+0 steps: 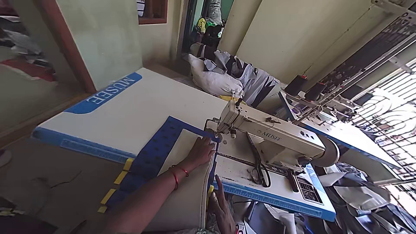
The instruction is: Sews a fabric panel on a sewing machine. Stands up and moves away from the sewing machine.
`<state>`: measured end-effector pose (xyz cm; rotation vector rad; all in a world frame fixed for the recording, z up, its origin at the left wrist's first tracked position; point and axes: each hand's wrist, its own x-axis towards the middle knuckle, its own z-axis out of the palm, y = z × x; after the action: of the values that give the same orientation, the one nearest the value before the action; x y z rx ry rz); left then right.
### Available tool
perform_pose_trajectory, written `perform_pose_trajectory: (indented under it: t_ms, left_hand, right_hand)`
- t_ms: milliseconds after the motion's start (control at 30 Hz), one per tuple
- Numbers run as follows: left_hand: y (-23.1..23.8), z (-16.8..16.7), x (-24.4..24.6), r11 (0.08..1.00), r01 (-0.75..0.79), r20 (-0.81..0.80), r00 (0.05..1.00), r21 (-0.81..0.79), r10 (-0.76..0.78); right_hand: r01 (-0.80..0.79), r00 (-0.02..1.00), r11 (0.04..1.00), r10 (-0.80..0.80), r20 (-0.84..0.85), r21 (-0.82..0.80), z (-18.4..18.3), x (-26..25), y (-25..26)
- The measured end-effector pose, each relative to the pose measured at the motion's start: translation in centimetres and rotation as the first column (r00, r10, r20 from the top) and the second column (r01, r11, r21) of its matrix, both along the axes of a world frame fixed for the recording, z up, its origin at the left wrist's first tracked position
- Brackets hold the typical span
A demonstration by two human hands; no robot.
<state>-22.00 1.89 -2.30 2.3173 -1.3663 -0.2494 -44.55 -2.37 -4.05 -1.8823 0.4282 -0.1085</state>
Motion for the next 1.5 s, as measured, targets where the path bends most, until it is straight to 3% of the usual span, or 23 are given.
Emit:
perform_pose_trajectory:
  t_ms: [100, 200, 333, 400, 533, 600, 700, 800, 833, 867, 900, 967, 1067, 1167, 1267, 1367, 1500]
  left_hand:
    - [0.0, 0.6, -0.2, 0.999, 0.003, -0.046, 0.999, 0.04, -0.001]
    - [1.0, 0.5, -0.7, 0.999, 0.028, -0.098, 0.995, 0.046, -0.023]
    - [3.2, -0.7, -1.8, 0.998, 0.043, -0.141, 0.989, -0.038, -0.048]
    - [3.9, -1.5, -2.2, 0.996, 0.009, -0.168, 0.986, -0.091, -0.024]
    - [5.3, -1.9, -2.5, 0.974, -0.038, -0.114, 0.993, -0.222, 0.013]
    - [7.2, -1.0, -2.9, 0.91, -0.071, -0.046, 0.997, -0.408, 0.057]
    - [14.6, 0.6, -4.9, 0.78, -0.145, -0.017, 0.985, -0.608, 0.17]
    - [23.6, -4.6, -7.5, 0.512, -0.374, -0.123, 0.881, -0.773, 0.458]
    - [27.0, -7.4, -9.0, 0.486, -0.524, -0.231, 0.81, -0.7, 0.54]
    - [30.5, -9.9, -10.9, 0.495, -0.7, -0.383, 0.705, -0.515, 0.597]
    - [34.0, -12.1, -12.7, 0.533, -0.814, -0.553, 0.561, -0.232, 0.616]
    - [39.3, -18.4, -16.5, 0.553, -0.8, -0.7, 0.257, 0.232, 0.666]
    - [44.7, -27.5, -23.9, 0.521, -0.652, -0.644, 0.065, 0.551, 0.762]
    - [49.5, -31.4, -28.5, 0.44, -0.528, -0.544, -0.051, 0.726, 0.837]
    - [54.1, -32.8, -29.0, 0.328, -0.474, -0.41, -0.078, 0.817, 0.909]
    - [58.1, -36.0, -30.1, 0.147, -0.656, -0.296, -0.122, 0.74, 0.948]
    - [63.0, -38.6, -29.9, 0.114, -0.695, -0.23, -0.075, 0.71, 0.97]
  right_hand:
    - [-0.134, 0.989, 0.989, 0.129, 0.078, 0.059, -1.0, 0.3, 0.4]
    - [-0.03, 0.995, 0.989, 0.016, 0.1, 0.146, -0.9, 0.3, 1.5]
    - [0.07, 0.992, 0.894, -0.11, 0.065, 0.442, 0.1, 0.8, 2.8]
    - [0.047, 0.998, 0.907, -0.064, 0.027, 0.419, 1.3, 1.1, 3.5]
    - [0.078, 0.984, 0.978, -0.044, -0.171, 0.195, 3.1, 2.9, 5.8]
    - [0.13, 0.976, 0.983, -0.105, -0.189, 0.128, 3.1, 3.6, 6.6]
    - [0.143, 0.979, 0.987, -0.131, -0.159, 0.07, 2.7, 4.1, 7.4]
    - [0.072, 0.984, 0.993, -0.055, -0.171, 0.095, 2.3, 5.2, 7.5]
    - [0.074, 0.98, 0.989, -0.048, -0.192, 0.13, 2.3, 5.7, 7.8]
    - [0.079, 0.975, 0.985, -0.043, -0.217, 0.156, 2.5, 6.1, 8.2]
    - [0.1, 0.971, 0.983, -0.062, -0.232, 0.154, 2.9, 6.6, 8.9]
    - [0.129, 0.966, 0.981, -0.092, -0.24, 0.143, 3.8, 7.2, 10.3]
    - [0.142, 0.961, 0.982, -0.107, -0.255, 0.126, 5.2, 7.6, 12.5]
    - [0.146, 0.961, 0.981, -0.109, -0.256, 0.131, 5.5, 7.6, 13.2]
    - [0.138, 0.966, 0.98, -0.102, -0.238, 0.142, 5.3, 8.1, 12.9]
    - [0.136, 0.968, 0.988, -0.118, -0.222, 0.067, 5.5, 8.8, 13.4]
    - [0.153, 0.972, 0.988, -0.154, -0.175, -0.019, 5.4, 9.5, 13.4]
